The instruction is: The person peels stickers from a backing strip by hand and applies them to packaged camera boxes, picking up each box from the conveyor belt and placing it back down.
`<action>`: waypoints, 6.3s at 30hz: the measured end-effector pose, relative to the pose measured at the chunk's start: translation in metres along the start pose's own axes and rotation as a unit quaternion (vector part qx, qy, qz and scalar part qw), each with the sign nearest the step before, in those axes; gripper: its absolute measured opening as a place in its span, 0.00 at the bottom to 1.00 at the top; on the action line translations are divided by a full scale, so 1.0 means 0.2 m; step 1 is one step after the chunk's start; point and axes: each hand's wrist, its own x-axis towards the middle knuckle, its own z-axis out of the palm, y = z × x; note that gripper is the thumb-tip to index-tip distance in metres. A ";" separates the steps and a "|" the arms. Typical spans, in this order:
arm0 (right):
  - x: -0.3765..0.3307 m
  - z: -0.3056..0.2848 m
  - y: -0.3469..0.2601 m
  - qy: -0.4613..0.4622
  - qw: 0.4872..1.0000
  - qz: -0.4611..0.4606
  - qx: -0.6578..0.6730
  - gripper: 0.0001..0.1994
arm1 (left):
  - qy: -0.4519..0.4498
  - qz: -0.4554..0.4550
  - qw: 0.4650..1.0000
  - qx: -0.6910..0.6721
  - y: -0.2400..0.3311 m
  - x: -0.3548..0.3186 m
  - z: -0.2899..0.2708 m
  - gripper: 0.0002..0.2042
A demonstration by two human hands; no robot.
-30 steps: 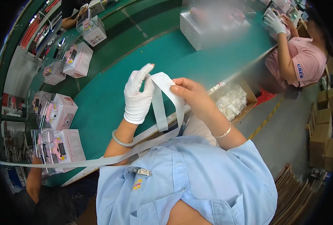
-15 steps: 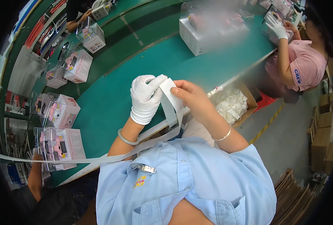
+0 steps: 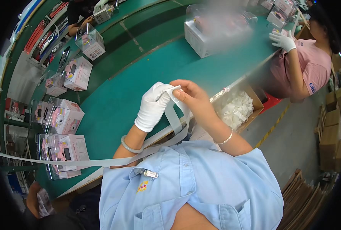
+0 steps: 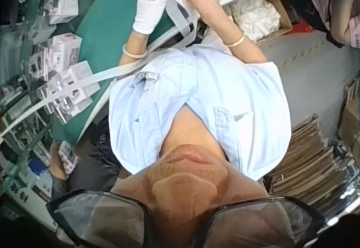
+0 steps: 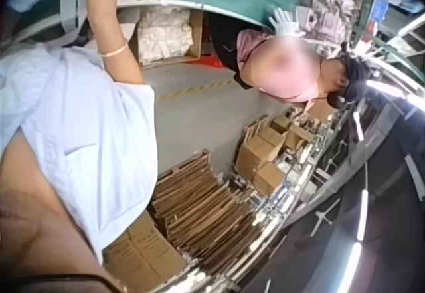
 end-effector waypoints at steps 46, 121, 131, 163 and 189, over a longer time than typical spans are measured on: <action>0.47 -0.81 0.04 0.243 0.958 -0.058 0.140 0.06 | -0.264 -0.192 0.819 -0.472 -0.91 2.01 0.49 0.33; 0.17 -0.52 0.27 -0.005 0.964 0.134 -0.231 0.11 | -0.038 0.130 0.849 0.510 -0.18 0.58 0.35 0.12; 0.31 -0.82 0.06 0.130 0.981 0.077 0.121 0.03 | 0.295 -0.061 0.947 0.114 -0.44 0.75 0.10 0.17; 0.58 -0.80 0.00 0.160 0.968 0.193 0.013 0.10 | 0.263 0.137 0.839 0.456 -0.53 0.99 -0.45 0.17; 0.17 -0.74 -0.08 0.084 0.991 0.084 -0.066 0.10 | 0.041 -0.154 0.977 -0.140 -0.12 0.51 0.51 0.14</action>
